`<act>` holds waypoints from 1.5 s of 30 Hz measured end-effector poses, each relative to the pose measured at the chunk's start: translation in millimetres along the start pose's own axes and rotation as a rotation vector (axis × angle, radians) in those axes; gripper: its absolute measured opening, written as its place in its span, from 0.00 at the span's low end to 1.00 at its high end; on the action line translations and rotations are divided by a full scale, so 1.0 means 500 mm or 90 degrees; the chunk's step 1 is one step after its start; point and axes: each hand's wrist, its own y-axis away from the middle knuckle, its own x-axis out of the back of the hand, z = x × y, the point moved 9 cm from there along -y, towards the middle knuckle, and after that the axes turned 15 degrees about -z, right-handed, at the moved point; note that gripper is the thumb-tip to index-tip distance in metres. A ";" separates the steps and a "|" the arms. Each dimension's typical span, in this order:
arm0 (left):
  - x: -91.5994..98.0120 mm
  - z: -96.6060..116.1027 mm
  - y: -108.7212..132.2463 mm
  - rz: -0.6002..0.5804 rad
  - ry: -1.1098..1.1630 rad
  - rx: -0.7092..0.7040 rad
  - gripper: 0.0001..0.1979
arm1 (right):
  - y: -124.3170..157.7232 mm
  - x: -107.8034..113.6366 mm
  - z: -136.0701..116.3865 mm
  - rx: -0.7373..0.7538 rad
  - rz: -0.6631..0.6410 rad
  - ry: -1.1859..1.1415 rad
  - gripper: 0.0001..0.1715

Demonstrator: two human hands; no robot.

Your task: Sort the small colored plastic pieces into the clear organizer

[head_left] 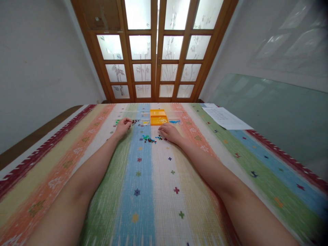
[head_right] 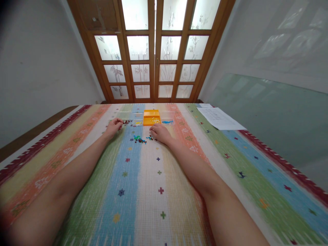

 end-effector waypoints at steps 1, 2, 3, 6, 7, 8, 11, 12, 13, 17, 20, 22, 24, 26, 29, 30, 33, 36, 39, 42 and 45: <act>-0.002 0.000 0.000 0.001 -0.001 -0.001 0.09 | -0.001 -0.003 -0.012 0.015 -0.008 -0.009 0.11; -0.003 0.000 -0.001 0.003 -0.002 -0.005 0.09 | -0.003 -0.005 -0.024 0.033 -0.015 -0.019 0.11; -0.004 0.000 -0.001 0.006 -0.004 -0.010 0.09 | -0.004 -0.008 -0.036 0.053 -0.023 -0.026 0.10; -0.002 -0.002 -0.005 0.022 -0.013 -0.021 0.09 | -0.006 -0.019 -0.060 0.090 -0.049 -0.029 0.07; -0.001 -0.003 -0.006 0.029 -0.014 -0.022 0.08 | -0.006 -0.022 -0.064 0.094 -0.058 -0.026 0.06; 0.001 -0.005 -0.008 0.034 -0.008 -0.022 0.08 | -0.006 -0.025 -0.066 0.095 -0.067 -0.024 0.06; 0.005 -0.014 -0.011 0.041 0.042 -0.014 0.10 | -0.006 -0.029 -0.068 0.094 -0.081 -0.025 0.06; 0.005 -0.018 -0.011 0.039 0.062 -0.008 0.12 | -0.006 -0.029 -0.068 0.094 -0.081 -0.027 0.06; 0.006 -0.023 -0.011 0.038 0.079 0.000 0.14 | -0.007 -0.030 -0.069 0.094 -0.081 -0.029 0.06; 0.014 -0.040 -0.009 0.053 0.096 0.032 0.20 | -0.009 -0.033 -0.068 0.101 -0.079 -0.030 0.07; 0.018 -0.046 -0.008 0.060 0.078 0.037 0.20 | -0.011 -0.038 -0.063 0.089 -0.083 -0.018 0.07; 0.016 -0.047 -0.009 0.052 0.065 0.033 0.20 | -0.012 -0.041 -0.060 0.081 -0.087 -0.010 0.07; 0.011 -0.047 -0.011 0.040 0.044 0.033 0.19 | -0.012 -0.041 -0.061 0.082 -0.087 -0.003 0.07; 0.005 -0.045 -0.012 0.028 0.012 0.028 0.18 | -0.012 -0.038 -0.062 0.079 -0.082 0.005 0.06; -0.007 -0.036 -0.011 0.009 -0.055 0.000 0.15 | -0.011 -0.028 -0.048 0.037 -0.053 -0.003 0.06; -0.012 -0.030 -0.009 0.001 -0.079 -0.014 0.15 | -0.010 -0.022 -0.038 0.016 -0.034 -0.018 0.06; -0.035 -0.009 -0.002 -0.037 -0.163 -0.054 0.14 | -0.002 0.000 0.000 -0.043 0.036 -0.090 0.07; -0.061 0.014 0.007 -0.079 -0.247 -0.079 0.14 | 0.009 0.023 0.046 -0.094 0.111 -0.151 0.07; -0.081 0.032 0.016 -0.111 -0.294 -0.093 0.13 | 0.021 0.046 0.096 -0.144 0.173 -0.180 0.07; -0.094 0.045 0.023 -0.128 -0.314 -0.114 0.12 | 0.037 0.066 0.149 -0.199 0.233 -0.203 0.09; -0.107 0.052 0.027 -0.153 -0.330 -0.133 0.11 | 0.060 0.081 0.206 -0.246 0.303 -0.241 0.12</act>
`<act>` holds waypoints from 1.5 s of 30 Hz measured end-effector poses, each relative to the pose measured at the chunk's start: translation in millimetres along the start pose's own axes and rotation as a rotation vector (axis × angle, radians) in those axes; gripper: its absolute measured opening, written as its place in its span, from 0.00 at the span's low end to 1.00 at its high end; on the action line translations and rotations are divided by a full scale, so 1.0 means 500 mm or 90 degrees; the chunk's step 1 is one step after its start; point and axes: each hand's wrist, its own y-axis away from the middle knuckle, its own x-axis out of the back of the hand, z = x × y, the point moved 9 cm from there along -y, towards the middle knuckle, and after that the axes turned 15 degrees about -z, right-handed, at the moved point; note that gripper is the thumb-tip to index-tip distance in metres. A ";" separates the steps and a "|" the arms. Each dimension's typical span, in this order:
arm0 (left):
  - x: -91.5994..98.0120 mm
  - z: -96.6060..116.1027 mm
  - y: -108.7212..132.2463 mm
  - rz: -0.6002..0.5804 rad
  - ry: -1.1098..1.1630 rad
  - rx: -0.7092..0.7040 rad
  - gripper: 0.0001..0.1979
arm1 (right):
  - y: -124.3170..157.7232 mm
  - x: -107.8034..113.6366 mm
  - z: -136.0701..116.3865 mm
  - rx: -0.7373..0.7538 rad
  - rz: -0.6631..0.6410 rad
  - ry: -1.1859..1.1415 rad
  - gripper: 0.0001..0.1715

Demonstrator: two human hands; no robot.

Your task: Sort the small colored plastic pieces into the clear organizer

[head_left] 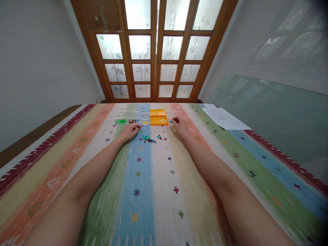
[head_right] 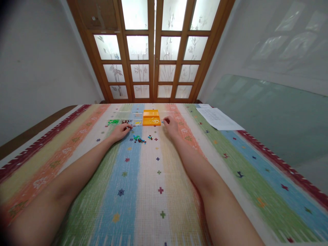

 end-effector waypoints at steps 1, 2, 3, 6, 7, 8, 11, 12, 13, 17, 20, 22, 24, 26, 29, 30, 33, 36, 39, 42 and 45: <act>-0.004 0.004 -0.001 -0.011 -0.010 -0.006 0.11 | -0.002 0.012 0.019 -0.021 0.028 -0.009 0.13; -0.009 0.009 -0.002 -0.024 -0.025 -0.011 0.11 | -0.005 0.022 0.036 -0.038 0.049 -0.014 0.14; -0.014 0.015 -0.003 -0.038 -0.043 -0.016 0.12 | -0.007 0.029 0.051 -0.050 0.061 -0.015 0.15; -0.030 0.045 -0.005 -0.076 -0.118 -0.045 0.12 | -0.014 0.043 0.088 -0.073 0.093 -0.021 0.19; -0.036 0.059 -0.005 -0.085 -0.145 -0.056 0.12 | -0.015 0.046 0.097 -0.080 0.102 -0.023 0.20; -0.042 0.074 -0.005 -0.090 -0.171 -0.068 0.12 | -0.016 0.048 0.103 -0.087 0.110 -0.025 0.21; -0.065 0.131 -0.002 -0.093 -0.222 -0.111 0.12 | -0.015 0.050 0.108 -0.098 0.126 -0.030 0.22; -0.076 0.153 0.001 -0.096 -0.232 -0.133 0.13 | -0.014 0.049 0.104 -0.096 0.126 -0.030 0.23; -0.088 0.174 0.003 -0.101 -0.241 -0.153 0.13 | -0.012 0.048 0.098 -0.092 0.125 -0.028 0.22; -0.147 0.242 0.018 -0.159 -0.279 -0.224 0.18 | -0.004 0.031 0.061 -0.074 0.081 0.011 0.18; -0.170 0.255 0.025 -0.188 -0.313 -0.235 0.20 | 0.003 0.009 0.027 -0.053 0.032 0.031 0.16; -0.172 0.252 0.026 -0.195 -0.322 -0.231 0.20 | 0.007 -0.009 0.007 -0.036 -0.015 0.043 0.15; -0.167 0.246 0.024 -0.192 -0.319 -0.225 0.19 | 0.010 -0.029 -0.014 -0.010 -0.065 0.061 0.15; -0.161 0.242 0.022 -0.189 -0.310 -0.220 0.18 | 0.015 -0.048 -0.033 0.027 -0.115 0.072 0.13; -0.156 0.241 0.019 -0.189 -0.298 -0.220 0.17 | 0.024 -0.075 -0.056 0.076 -0.183 0.077 0.12; -0.156 0.241 0.019 -0.188 -0.297 -0.221 0.17 | 0.027 -0.083 -0.062 0.090 -0.205 0.079 0.12; -0.153 0.239 0.017 -0.182 -0.301 -0.220 0.17 | 0.037 -0.111 -0.079 0.123 -0.284 0.084 0.10; -0.149 0.235 0.017 -0.171 -0.308 -0.214 0.16 | 0.047 -0.137 -0.085 0.128 -0.388 0.061 0.07; -0.147 0.234 0.017 -0.166 -0.310 -0.212 0.15 | 0.059 -0.158 -0.090 0.111 -0.511 0.002 0.06; -0.146 0.236 0.018 -0.165 -0.310 -0.212 0.14 | 0.068 -0.167 -0.104 0.115 -0.596 -0.011 0.06; -0.146 0.236 0.019 -0.164 -0.307 -0.213 0.13 | 0.070 -0.170 -0.123 0.156 -0.623 0.044 0.07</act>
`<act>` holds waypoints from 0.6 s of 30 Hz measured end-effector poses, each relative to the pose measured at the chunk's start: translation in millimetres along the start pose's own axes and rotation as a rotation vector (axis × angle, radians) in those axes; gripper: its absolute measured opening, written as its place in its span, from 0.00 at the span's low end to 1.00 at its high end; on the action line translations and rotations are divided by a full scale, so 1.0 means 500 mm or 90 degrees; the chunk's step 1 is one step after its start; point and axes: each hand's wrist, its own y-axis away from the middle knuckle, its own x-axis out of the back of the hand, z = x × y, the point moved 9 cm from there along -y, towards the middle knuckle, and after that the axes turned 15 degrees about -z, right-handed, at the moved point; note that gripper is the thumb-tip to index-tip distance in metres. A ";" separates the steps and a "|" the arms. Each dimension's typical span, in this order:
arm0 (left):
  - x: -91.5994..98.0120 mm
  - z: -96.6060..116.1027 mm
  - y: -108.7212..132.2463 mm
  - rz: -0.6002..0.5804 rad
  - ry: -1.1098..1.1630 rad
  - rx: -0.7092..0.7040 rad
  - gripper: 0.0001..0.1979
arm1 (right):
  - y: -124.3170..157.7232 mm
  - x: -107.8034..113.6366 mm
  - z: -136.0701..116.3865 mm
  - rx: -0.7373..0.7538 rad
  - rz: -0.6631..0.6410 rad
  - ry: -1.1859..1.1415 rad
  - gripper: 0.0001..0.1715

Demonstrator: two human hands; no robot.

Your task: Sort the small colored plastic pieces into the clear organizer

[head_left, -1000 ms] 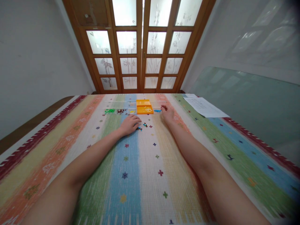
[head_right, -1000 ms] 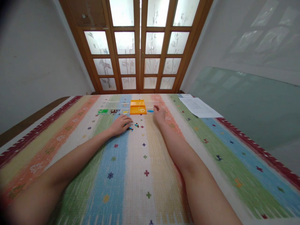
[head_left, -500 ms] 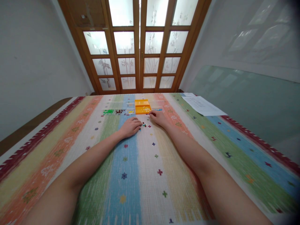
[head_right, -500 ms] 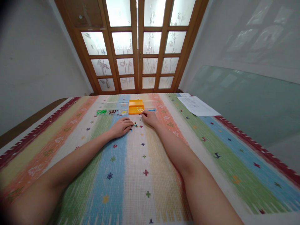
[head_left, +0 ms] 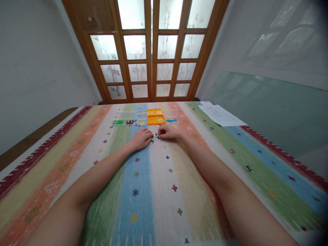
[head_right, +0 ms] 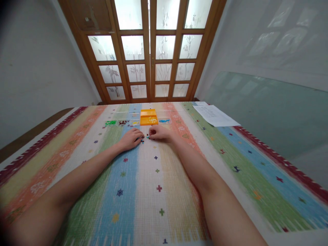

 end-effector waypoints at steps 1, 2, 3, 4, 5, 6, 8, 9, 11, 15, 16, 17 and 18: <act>0.000 0.000 0.000 0.000 0.001 0.000 0.13 | -0.002 0.000 -0.004 0.004 -0.006 0.019 0.07; -0.001 -0.001 0.000 0.001 0.002 0.002 0.13 | -0.003 -0.001 -0.007 0.007 -0.010 0.030 0.07; -0.001 -0.003 0.001 0.003 0.003 0.006 0.12 | -0.005 -0.002 -0.009 0.009 -0.014 0.035 0.07; 0.000 -0.005 0.001 0.005 0.003 0.010 0.12 | -0.005 -0.002 -0.010 0.011 -0.016 0.035 0.08; 0.000 -0.008 0.002 0.009 0.003 0.016 0.12 | -0.005 -0.002 -0.010 0.012 -0.016 0.031 0.08; 0.001 -0.010 0.002 0.012 0.002 0.022 0.12 | -0.005 -0.002 -0.009 0.012 -0.014 0.027 0.08; 0.002 -0.013 0.003 0.017 -0.002 0.030 0.12 | -0.005 0.000 -0.009 0.008 -0.009 0.019 0.08; 0.003 -0.015 0.004 0.018 -0.004 0.034 0.12 | -0.004 0.001 -0.010 0.007 -0.006 0.016 0.07; 0.005 -0.017 0.005 0.020 -0.008 0.042 0.12 | -0.004 0.002 -0.013 0.007 -0.001 0.008 0.06; 0.006 -0.018 0.006 0.024 -0.006 0.050 0.12 | 0.000 0.004 -0.015 0.016 0.007 -0.031 0.06; 0.004 -0.016 0.006 0.020 -0.005 0.045 0.12 | 0.002 0.003 -0.011 0.013 0.007 -0.046 0.06; 0.003 -0.014 0.005 0.015 -0.004 0.038 0.12 | 0.003 0.003 -0.005 0.007 0.009 -0.061 0.06; 0.001 -0.012 0.004 0.010 -0.004 0.032 0.12 | 0.006 0.004 0.003 -0.002 0.018 -0.071 0.07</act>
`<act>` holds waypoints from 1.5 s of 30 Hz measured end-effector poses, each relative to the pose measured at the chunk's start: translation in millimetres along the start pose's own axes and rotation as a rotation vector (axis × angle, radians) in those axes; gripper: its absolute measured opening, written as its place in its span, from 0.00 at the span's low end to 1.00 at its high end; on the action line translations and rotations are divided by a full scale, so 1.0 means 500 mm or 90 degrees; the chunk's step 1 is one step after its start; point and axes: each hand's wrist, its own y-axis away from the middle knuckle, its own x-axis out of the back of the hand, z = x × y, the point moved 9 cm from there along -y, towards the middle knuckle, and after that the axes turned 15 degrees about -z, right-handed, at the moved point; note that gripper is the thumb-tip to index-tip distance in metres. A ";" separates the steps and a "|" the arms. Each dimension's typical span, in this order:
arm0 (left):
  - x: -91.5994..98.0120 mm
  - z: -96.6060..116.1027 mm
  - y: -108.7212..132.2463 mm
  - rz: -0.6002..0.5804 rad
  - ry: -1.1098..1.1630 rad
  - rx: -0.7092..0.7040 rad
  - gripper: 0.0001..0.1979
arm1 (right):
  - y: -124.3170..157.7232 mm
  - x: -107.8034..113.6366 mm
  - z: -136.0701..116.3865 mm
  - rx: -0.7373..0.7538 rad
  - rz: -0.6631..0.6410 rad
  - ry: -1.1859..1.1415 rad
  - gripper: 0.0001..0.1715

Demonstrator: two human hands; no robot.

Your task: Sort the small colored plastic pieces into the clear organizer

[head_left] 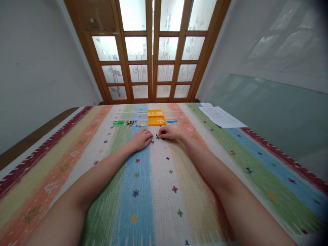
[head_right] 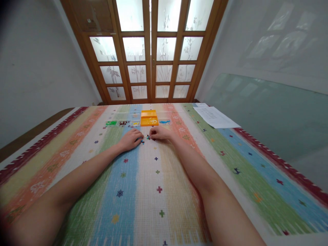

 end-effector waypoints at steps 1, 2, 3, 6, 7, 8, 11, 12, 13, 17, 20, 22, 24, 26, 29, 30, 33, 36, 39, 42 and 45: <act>-0.002 0.002 -0.001 -0.005 0.000 -0.006 0.12 | 0.003 0.005 0.009 -0.009 0.019 -0.003 0.07; -0.003 0.004 -0.001 -0.009 -0.001 -0.010 0.12 | 0.006 0.011 0.017 -0.016 0.045 0.001 0.07; -0.004 0.006 -0.002 -0.012 -0.001 -0.014 0.12 | 0.009 0.019 0.023 -0.021 0.075 0.012 0.07; -0.005 0.015 -0.002 -0.020 0.004 -0.035 0.13 | 0.014 0.034 0.035 -0.019 0.148 0.055 0.06; -0.004 0.019 -0.002 -0.023 0.008 -0.045 0.14 | 0.015 0.037 0.038 -0.018 0.167 0.061 0.06; -0.004 0.023 -0.002 -0.025 0.011 -0.055 0.14 | 0.015 0.039 0.041 -0.019 0.185 0.061 0.07; -0.004 0.027 -0.002 -0.030 0.022 -0.066 0.16 | 0.016 0.049 0.058 -0.031 0.253 0.023 0.09; -0.005 0.027 -0.002 -0.032 0.024 -0.066 0.16 | 0.017 0.053 0.066 -0.034 0.280 -0.008 0.11; -0.006 0.026 -0.003 -0.035 0.026 -0.066 0.17 | 0.018 0.057 0.077 -0.038 0.309 -0.046 0.12; -0.009 0.024 -0.002 -0.040 0.034 -0.067 0.19 | 0.023 0.070 0.119 -0.066 0.423 -0.193 0.16; -0.009 0.023 -0.002 -0.039 0.042 -0.065 0.21 | 0.025 0.075 0.131 -0.070 0.474 -0.250 0.17; -0.008 0.022 -0.002 -0.038 0.049 -0.069 0.22 | 0.024 0.077 0.130 -0.052 0.482 -0.283 0.19; -0.009 0.021 -0.001 -0.038 0.057 -0.074 0.24 | 0.020 0.076 0.129 -0.031 0.469 -0.309 0.24; -0.012 0.017 -0.001 -0.037 0.065 -0.076 0.26 | 0.016 0.074 0.133 -0.022 0.455 -0.327 0.28; -0.016 0.011 -0.001 -0.035 0.070 -0.076 0.28 | 0.012 0.071 0.141 -0.021 0.451 -0.342 0.26; -0.017 0.010 -0.001 -0.035 0.070 -0.076 0.28 | 0.010 0.069 0.142 -0.024 0.450 -0.341 0.25; -0.022 0.004 -0.002 -0.036 0.072 -0.074 0.29 | 0.009 0.065 0.141 -0.046 0.444 -0.317 0.19; -0.025 -0.008 -0.002 -0.026 0.075 -0.062 0.29 | 0.012 0.062 0.118 -0.055 0.431 -0.232 0.14; -0.029 -0.026 -0.001 -0.012 0.073 -0.043 0.29 | 0.011 0.053 0.073 -0.044 0.386 -0.079 0.11; -0.032 -0.042 0.001 0.002 0.067 -0.027 0.30 | 0.002 0.031 0.035 -0.031 0.328 0.020 0.11; -0.030 -0.054 0.003 0.019 0.067 -0.009 0.29 | -0.012 0.010 0.013 -0.033 0.271 0.068 0.11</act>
